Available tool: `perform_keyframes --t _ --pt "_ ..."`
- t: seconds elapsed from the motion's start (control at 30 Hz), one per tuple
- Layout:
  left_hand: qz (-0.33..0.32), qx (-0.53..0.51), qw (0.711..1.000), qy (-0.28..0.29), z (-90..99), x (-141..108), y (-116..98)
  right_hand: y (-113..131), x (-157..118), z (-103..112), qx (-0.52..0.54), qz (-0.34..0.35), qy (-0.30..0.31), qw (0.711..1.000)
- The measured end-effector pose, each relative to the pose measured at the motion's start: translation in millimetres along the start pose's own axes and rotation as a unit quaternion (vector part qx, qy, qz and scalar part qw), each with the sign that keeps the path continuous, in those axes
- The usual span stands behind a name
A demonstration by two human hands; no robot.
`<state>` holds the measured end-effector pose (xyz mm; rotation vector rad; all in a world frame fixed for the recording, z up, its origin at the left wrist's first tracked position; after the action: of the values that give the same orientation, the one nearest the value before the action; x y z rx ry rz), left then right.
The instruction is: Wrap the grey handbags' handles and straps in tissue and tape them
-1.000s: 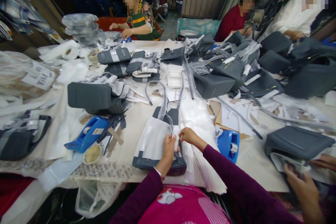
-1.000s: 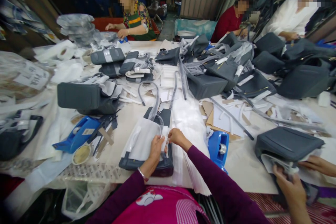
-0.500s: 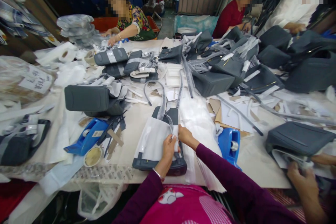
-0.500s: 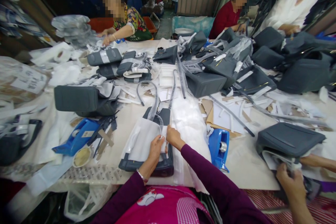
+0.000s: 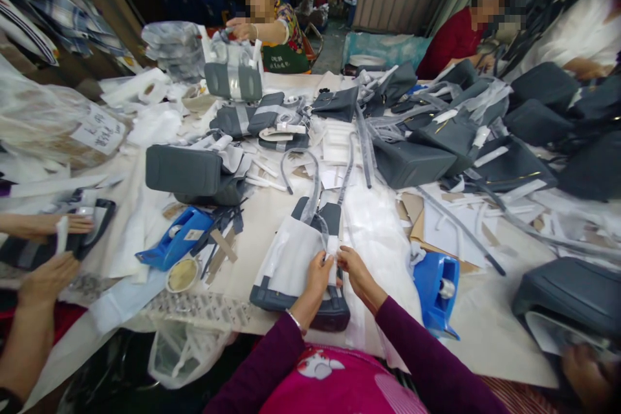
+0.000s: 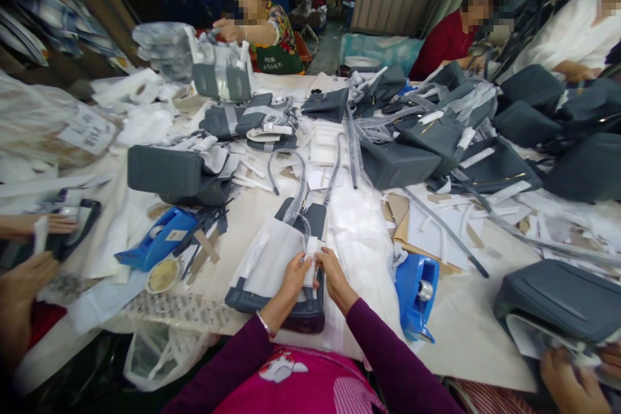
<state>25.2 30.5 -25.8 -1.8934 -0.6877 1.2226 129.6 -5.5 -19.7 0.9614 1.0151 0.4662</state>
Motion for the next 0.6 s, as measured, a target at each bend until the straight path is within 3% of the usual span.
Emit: perform_keyframes --t 0.2,0.33,0.43,0.5,0.53,0.6 --pt "-0.025 0.025 0.999 -0.017 -3.0 -0.2 -0.6 10.4 -0.5 -29.4 0.079 -0.027 0.068 0.994" --pt "-0.033 0.067 0.997 -0.011 5.8 -4.5 -20.2 9.2 1.7 -22.9 0.061 -0.013 0.04 0.997" --pt "-0.12 0.141 0.982 -0.024 40.9 -8.2 -69.8 -1.1 7.1 0.4 -0.032 0.012 -0.057 0.998" --pt "-0.227 0.253 0.937 -0.08 76.6 -9.1 -112.0 -13.9 9.4 9.7 -0.064 -0.041 -0.076 0.994" --pt "-0.229 0.3 0.92 -0.11 95.6 -6.6 -127.1 -20.9 9.4 10.1 -0.056 -0.082 -0.061 0.993" --pt "-0.152 0.344 0.919 -0.122 128.4 3.8 -140.3 -31.0 6.8 5.3 -0.01 -0.142 -0.024 0.99"
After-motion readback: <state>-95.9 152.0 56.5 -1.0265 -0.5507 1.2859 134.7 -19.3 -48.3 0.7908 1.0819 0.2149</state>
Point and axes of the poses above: each hand's wrist, its own x-axis towards the middle knuckle, its own z-axis out of the back of the hand, y = z × x, the point moved 4 cm from there along x, towards the middle knuckle, and after that the axes turned 3 degrees about -x, right-handed, at the moved point
